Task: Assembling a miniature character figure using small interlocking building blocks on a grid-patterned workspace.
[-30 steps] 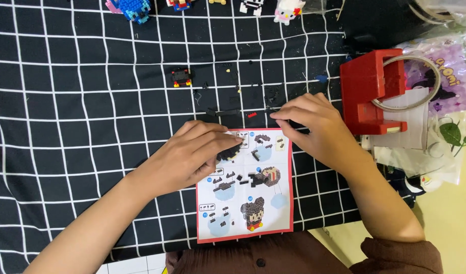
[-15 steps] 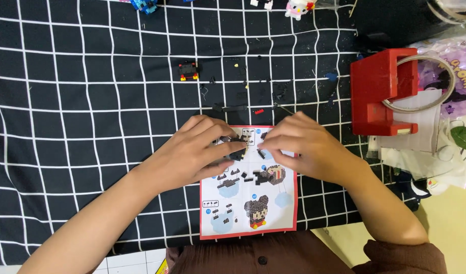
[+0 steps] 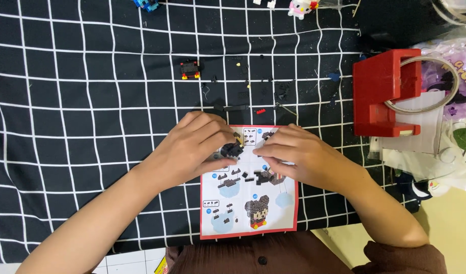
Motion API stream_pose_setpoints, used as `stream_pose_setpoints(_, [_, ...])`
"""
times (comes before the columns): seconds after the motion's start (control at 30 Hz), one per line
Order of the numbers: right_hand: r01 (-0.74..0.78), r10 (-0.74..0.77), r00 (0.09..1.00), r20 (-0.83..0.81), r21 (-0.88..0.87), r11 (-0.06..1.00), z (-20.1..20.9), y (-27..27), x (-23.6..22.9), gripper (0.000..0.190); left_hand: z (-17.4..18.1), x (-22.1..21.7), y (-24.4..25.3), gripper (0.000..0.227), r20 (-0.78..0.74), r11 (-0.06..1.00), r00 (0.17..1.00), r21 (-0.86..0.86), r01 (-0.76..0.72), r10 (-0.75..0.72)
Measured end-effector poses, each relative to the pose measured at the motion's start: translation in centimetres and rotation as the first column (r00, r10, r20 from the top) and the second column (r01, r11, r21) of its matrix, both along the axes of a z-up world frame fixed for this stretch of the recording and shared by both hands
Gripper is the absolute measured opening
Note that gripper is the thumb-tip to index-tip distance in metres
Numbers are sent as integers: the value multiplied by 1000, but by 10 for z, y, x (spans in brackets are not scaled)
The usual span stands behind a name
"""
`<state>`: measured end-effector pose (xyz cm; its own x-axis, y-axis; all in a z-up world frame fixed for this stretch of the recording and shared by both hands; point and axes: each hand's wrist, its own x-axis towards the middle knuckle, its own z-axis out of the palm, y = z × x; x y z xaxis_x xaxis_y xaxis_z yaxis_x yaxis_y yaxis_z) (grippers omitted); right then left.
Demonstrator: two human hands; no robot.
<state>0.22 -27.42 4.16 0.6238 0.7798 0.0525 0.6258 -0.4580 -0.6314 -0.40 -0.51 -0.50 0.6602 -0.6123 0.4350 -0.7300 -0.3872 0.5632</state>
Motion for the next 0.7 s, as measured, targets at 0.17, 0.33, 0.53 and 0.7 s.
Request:
stream_pose_setpoints(0.17, [171, -140, 963, -231, 124, 977, 5, 0, 0, 17, 3, -1, -2, 30, -45, 999, 999, -32, 9, -10])
stream_pose_setpoints(0.33, [266, -214, 944, -250, 199, 943, -8, 5, -5, 19, 4, -1, -2, 29, -48, 999, 999, -32, 0, -2])
stream_pose_setpoints(0.53, [256, -234, 963, -132, 188, 948, -21, 9, -11, 20, 12, -2, -4, 30, -78, 997, 997, -72, -10, 4])
stream_pose_setpoints(0.7, [226, -221, 974, -46, 216, 950, -21, 14, -13, 17, 10, -3, -5, 26, -48, 997, 999, -78, -7, 3])
